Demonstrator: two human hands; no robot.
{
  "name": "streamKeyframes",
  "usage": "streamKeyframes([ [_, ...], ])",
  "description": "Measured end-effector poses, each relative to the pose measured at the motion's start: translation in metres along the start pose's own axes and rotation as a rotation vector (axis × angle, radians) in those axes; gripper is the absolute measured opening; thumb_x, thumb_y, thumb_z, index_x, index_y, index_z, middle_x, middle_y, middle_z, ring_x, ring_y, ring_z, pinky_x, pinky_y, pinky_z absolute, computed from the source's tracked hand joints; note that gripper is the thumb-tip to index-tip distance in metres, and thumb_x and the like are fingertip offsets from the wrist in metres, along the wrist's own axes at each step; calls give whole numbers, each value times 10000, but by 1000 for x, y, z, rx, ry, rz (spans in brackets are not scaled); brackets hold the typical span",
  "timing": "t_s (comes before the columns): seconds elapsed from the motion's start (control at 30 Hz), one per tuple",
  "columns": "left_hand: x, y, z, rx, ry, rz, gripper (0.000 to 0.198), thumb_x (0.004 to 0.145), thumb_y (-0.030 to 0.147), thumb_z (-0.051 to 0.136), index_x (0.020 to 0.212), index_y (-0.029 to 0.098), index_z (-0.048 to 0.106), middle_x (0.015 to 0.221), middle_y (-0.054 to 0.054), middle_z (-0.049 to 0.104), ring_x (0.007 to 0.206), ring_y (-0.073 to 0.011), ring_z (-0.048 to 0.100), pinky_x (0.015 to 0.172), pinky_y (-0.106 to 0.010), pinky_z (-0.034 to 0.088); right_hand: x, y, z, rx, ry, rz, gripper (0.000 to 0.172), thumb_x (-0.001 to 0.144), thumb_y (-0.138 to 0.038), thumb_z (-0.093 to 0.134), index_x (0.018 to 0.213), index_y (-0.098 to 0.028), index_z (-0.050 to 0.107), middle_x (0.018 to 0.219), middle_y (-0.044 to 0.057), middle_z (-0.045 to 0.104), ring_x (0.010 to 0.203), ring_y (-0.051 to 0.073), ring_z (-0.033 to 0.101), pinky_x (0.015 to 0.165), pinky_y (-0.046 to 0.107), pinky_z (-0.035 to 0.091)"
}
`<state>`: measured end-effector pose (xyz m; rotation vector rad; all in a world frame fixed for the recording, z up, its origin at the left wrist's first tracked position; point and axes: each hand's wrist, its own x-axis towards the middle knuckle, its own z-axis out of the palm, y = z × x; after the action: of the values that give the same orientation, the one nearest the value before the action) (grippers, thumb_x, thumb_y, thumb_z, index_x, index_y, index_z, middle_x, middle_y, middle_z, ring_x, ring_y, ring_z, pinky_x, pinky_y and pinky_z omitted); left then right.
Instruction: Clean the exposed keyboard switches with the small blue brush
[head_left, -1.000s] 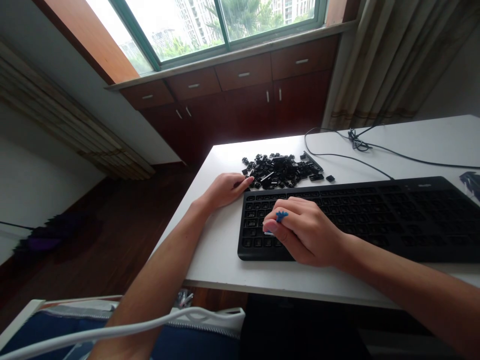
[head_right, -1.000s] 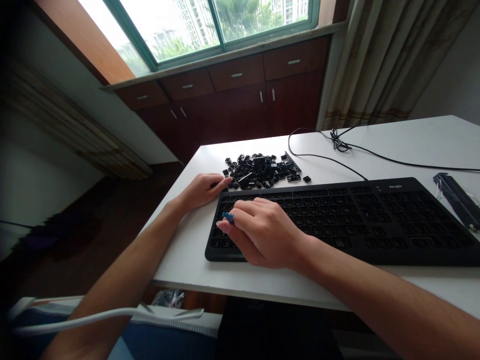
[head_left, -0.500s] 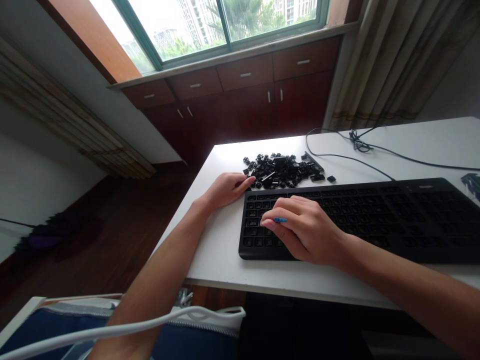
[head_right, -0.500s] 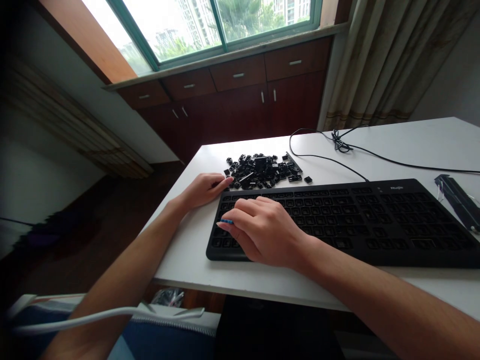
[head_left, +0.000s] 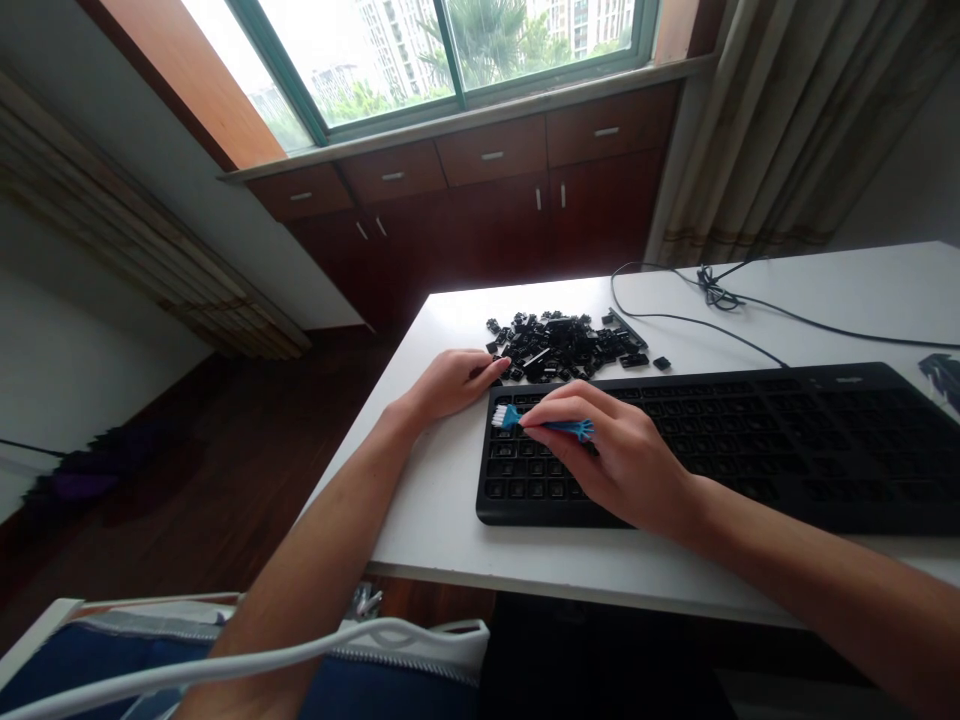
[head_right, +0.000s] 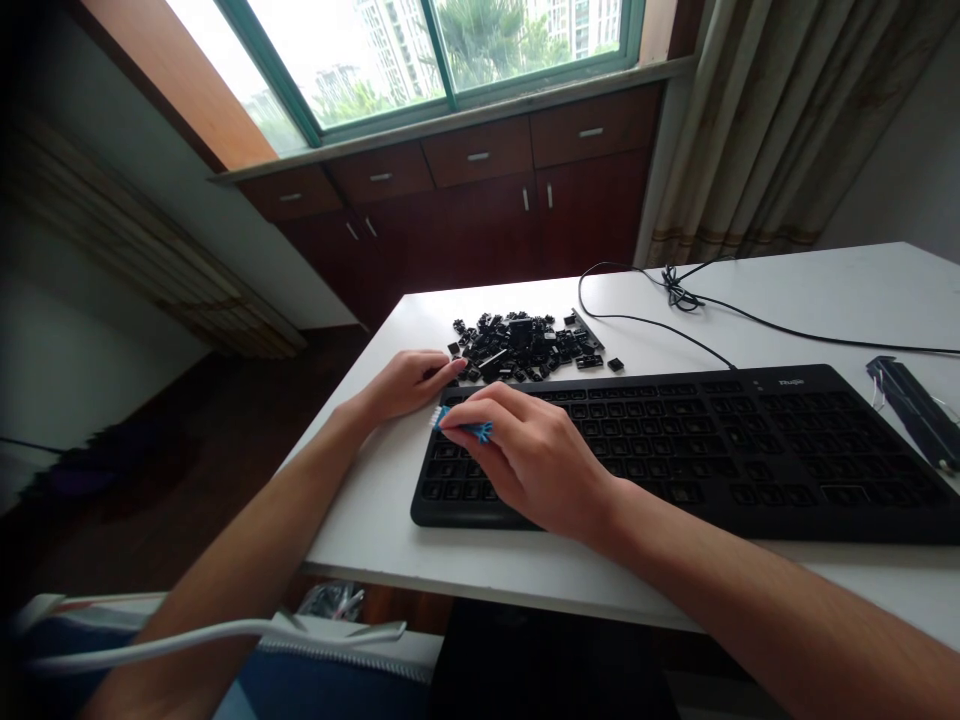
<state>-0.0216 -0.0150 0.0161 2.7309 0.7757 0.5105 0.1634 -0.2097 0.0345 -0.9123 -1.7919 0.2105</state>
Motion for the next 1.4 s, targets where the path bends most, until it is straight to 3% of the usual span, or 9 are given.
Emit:
streamKeyframes([
  [0.23, 0, -1, -1, 2, -14, 7, 541, 1007, 508, 435, 583, 176, 379, 564, 23, 404, 556, -104, 366, 573, -269, 293, 0, -3, -3, -12, 6, 47, 231, 996, -138, 503, 1202, -162, 604, 1082, 99, 633, 876, 142, 626, 757, 302, 536],
  [0.4, 0, -2, -1, 12, -22, 4, 536, 1011, 500, 434, 592, 171, 382, 574, 23, 411, 561, -99, 373, 577, -263, 289, 1, -3, -2, 15, 84, 76, 188, 986, -140, 547, 1154, -171, 626, 1022, 59, 653, 715, 93, 568, 634, 248, 495],
  [0.53, 0, -2, 0, 17, -19, 7, 532, 1011, 491, 442, 591, 168, 386, 574, 23, 412, 559, -96, 366, 577, -261, 283, 3, -4, -4, 15, 130, 125, 119, 979, -174, 585, 1076, -168, 654, 961, 41, 672, 700, 91, 554, 659, 252, 485],
  [0.8, 0, -3, 1, 27, -25, -6, 536, 1016, 503, 427, 602, 166, 384, 586, 19, 418, 572, -100, 370, 589, -271, 276, 3, -6, -6, 84, 43, 173, 224, 1019, -236, 514, 897, -125, 665, 664, -11, 552, 566, 78, 469, 540, 238, 384],
  [1.0, 0, -2, 0, 26, -33, -10, 532, 1015, 500, 428, 603, 167, 373, 586, 20, 420, 570, -99, 367, 590, -272, 273, 0, -2, -3, 112, -106, 193, 248, 1026, -247, 496, 821, -147, 593, 668, -14, 550, 574, 76, 472, 557, 229, 371],
  [1.2, 1, -1, -1, 11, -30, -10, 527, 1012, 494, 433, 600, 170, 381, 579, 23, 408, 565, -101, 365, 583, -268, 281, 1, -1, -3, 24, -182, 91, 323, 1019, -255, 498, 716, -195, 403, 657, -29, 467, 592, 89, 388, 573, 253, 315],
  [1.4, 0, -1, -1, 4, -11, 5, 530, 1008, 482, 443, 581, 170, 418, 572, 21, 414, 559, -102, 363, 572, -264, 289, 2, -1, -1, -56, -160, 8, 290, 1015, -232, 498, 730, -183, 476, 654, -15, 500, 590, 103, 388, 574, 271, 332],
])
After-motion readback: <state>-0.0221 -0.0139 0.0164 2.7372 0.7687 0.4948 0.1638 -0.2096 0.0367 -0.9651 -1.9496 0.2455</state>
